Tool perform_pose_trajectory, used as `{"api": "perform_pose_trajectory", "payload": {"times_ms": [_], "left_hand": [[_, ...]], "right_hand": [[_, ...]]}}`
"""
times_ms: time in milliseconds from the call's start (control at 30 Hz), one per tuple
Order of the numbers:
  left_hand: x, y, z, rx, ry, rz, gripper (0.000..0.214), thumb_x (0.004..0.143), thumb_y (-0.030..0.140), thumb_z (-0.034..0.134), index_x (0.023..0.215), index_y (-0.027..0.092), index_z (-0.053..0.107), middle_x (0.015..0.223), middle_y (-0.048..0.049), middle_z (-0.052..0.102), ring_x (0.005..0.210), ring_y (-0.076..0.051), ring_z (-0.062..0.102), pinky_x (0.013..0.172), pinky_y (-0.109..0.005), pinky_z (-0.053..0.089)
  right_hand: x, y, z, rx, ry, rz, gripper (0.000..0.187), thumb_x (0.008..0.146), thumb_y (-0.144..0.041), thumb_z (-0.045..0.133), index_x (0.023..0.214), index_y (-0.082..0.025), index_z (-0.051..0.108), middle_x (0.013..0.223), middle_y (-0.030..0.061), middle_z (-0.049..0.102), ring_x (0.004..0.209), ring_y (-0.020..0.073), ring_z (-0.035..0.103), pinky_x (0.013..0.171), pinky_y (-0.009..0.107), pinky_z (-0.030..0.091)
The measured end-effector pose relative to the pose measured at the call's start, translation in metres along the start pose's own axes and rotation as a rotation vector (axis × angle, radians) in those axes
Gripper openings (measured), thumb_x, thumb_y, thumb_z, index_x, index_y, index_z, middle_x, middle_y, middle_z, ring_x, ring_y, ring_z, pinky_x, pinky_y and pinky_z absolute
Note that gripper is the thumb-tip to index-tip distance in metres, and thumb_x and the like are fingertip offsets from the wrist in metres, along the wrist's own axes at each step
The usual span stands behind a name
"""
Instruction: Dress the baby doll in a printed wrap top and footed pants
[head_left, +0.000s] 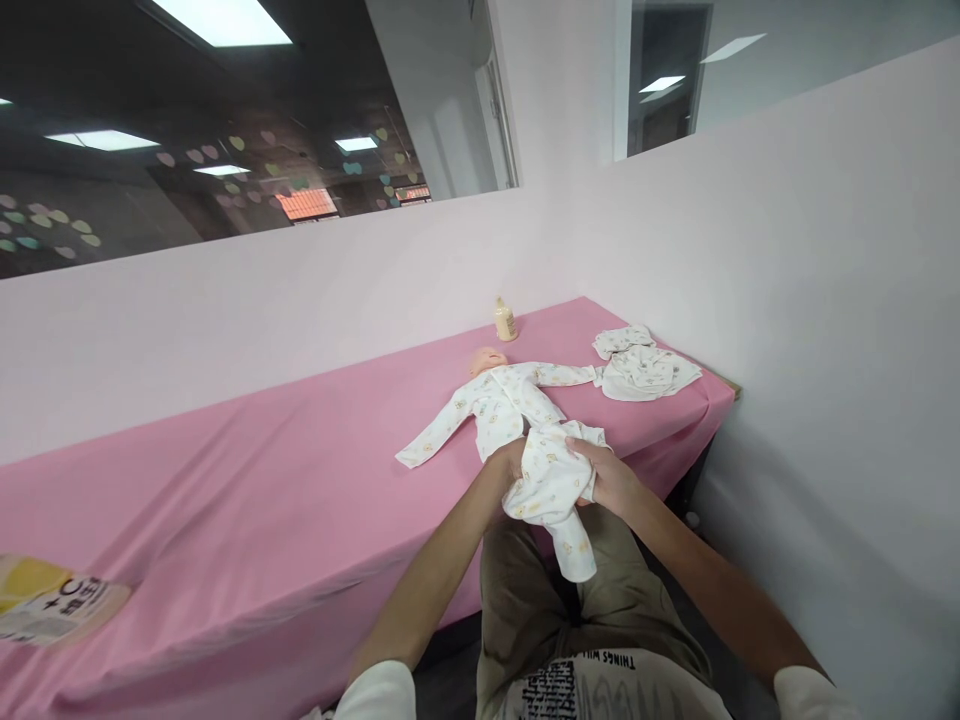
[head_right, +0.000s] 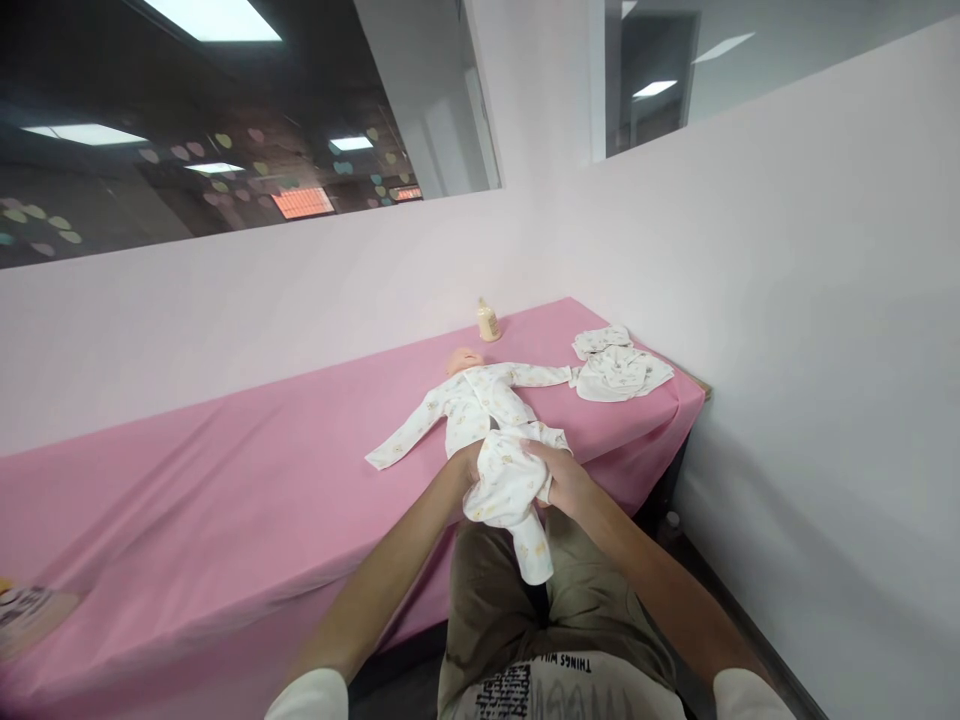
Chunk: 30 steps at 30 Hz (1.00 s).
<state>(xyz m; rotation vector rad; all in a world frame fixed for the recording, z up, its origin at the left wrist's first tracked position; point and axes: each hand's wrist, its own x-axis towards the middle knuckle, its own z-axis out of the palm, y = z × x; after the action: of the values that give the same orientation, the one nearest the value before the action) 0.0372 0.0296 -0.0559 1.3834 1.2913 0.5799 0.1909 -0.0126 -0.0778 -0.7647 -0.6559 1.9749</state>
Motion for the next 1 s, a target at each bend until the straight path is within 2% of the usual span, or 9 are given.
{"api": "perform_pose_trajectory", "payload": {"times_ms": [133, 300, 433, 500, 567, 700, 833, 900, 1000], "left_hand": [[-0.023, 0.008, -0.013, 0.010, -0.113, -0.002, 0.038, 0.070, 0.037, 0.077, 0.097, 0.011, 0.071, 0.078, -0.0059, 0.070, 0.072, -0.018, 0.060, 0.068, -0.030, 0.048], [-0.078, 0.004, -0.012, -0.011, -0.015, 0.232, 0.039, 0.084, 0.048, 0.060, 0.108, 0.018, 0.066, 0.100, -0.0049, 0.066, 0.090, -0.016, 0.058, 0.080, -0.026, 0.044], [-0.094, -0.005, 0.009, 0.162, 0.061, 0.316, 0.035, 0.088, 0.050, 0.053, 0.080, 0.016, 0.059, 0.074, 0.0014, 0.054, 0.069, -0.012, 0.047, 0.064, -0.023, 0.037], [-0.092, -0.006, 0.015, 0.244, 0.112, 0.333, 0.038, 0.088, 0.051, 0.052, 0.071, 0.017, 0.053, 0.069, 0.0022, 0.050, 0.067, -0.012, 0.043, 0.061, -0.023, 0.035], [-0.088, -0.004, 0.014, 0.260, 0.061, 0.347, 0.035, 0.088, 0.049, 0.053, 0.074, 0.017, 0.056, 0.078, 0.0000, 0.056, 0.074, -0.013, 0.048, 0.067, -0.023, 0.039], [-0.075, 0.000, -0.005, -0.004, -0.094, 0.289, 0.030, 0.079, 0.042, 0.067, 0.096, 0.018, 0.065, 0.105, -0.0064, 0.064, 0.098, -0.019, 0.058, 0.085, -0.027, 0.045], [-0.052, 0.009, -0.015, -0.230, 0.111, 0.143, 0.029, 0.076, 0.038, 0.068, 0.092, 0.014, 0.065, 0.095, -0.0088, 0.067, 0.092, -0.017, 0.062, 0.090, -0.030, 0.046], [-0.039, 0.017, -0.011, -0.024, 0.142, 0.091, 0.028, 0.079, 0.041, 0.063, 0.081, 0.013, 0.063, 0.083, -0.0072, 0.067, 0.084, -0.018, 0.062, 0.084, -0.030, 0.047], [-0.019, 0.030, 0.000, 0.484, 0.260, -0.010, 0.027, 0.075, 0.041, 0.066, 0.072, 0.014, 0.063, 0.077, -0.0096, 0.068, 0.094, -0.027, 0.063, 0.083, -0.032, 0.045]], "right_hand": [[0.002, 0.000, -0.003, 0.044, 0.031, -0.070, 0.024, 0.070, -0.031, 0.076, 0.089, -0.019, 0.065, 0.078, 0.0039, 0.071, 0.080, 0.0225, 0.068, 0.068, 0.032, 0.055], [0.002, -0.002, -0.005, 0.147, 0.019, -0.144, 0.019, 0.077, -0.033, 0.065, 0.093, -0.022, 0.065, 0.089, 0.0047, 0.073, 0.093, 0.0232, 0.068, 0.079, 0.034, 0.055], [0.001, 0.003, -0.001, 0.139, -0.068, -0.088, 0.027, 0.077, -0.037, 0.067, 0.099, -0.021, 0.065, 0.093, 0.0052, 0.073, 0.098, 0.0250, 0.067, 0.083, 0.039, 0.055], [-0.001, 0.006, 0.001, 0.126, -0.111, -0.058, 0.030, 0.075, -0.033, 0.072, 0.101, -0.019, 0.066, 0.093, 0.0055, 0.073, 0.097, 0.0246, 0.068, 0.082, 0.037, 0.055], [-0.003, 0.008, 0.004, 0.101, -0.120, -0.022, 0.029, 0.071, -0.026, 0.075, 0.098, -0.015, 0.067, 0.089, 0.0058, 0.073, 0.091, 0.0232, 0.069, 0.081, 0.034, 0.055], [-0.009, 0.012, 0.010, 0.067, -0.020, -0.024, 0.012, 0.070, -0.016, 0.074, 0.081, -0.014, 0.069, 0.076, 0.0030, 0.072, 0.075, 0.0179, 0.068, 0.072, 0.027, 0.055], [-0.017, 0.018, 0.017, 0.066, 0.041, -0.089, 0.019, 0.067, -0.016, 0.077, 0.084, -0.017, 0.068, 0.084, 0.0052, 0.074, 0.081, 0.0203, 0.070, 0.074, 0.029, 0.057], [-0.021, 0.021, 0.019, 0.057, 0.045, -0.144, 0.029, 0.065, -0.017, 0.079, 0.091, -0.017, 0.066, 0.091, 0.0062, 0.074, 0.087, 0.0235, 0.071, 0.075, 0.032, 0.058], [-0.026, 0.023, 0.019, 0.031, 0.074, -0.187, 0.040, 0.063, -0.017, 0.080, 0.099, -0.020, 0.064, 0.093, 0.0049, 0.074, 0.088, 0.0257, 0.071, 0.074, 0.035, 0.059]]}}
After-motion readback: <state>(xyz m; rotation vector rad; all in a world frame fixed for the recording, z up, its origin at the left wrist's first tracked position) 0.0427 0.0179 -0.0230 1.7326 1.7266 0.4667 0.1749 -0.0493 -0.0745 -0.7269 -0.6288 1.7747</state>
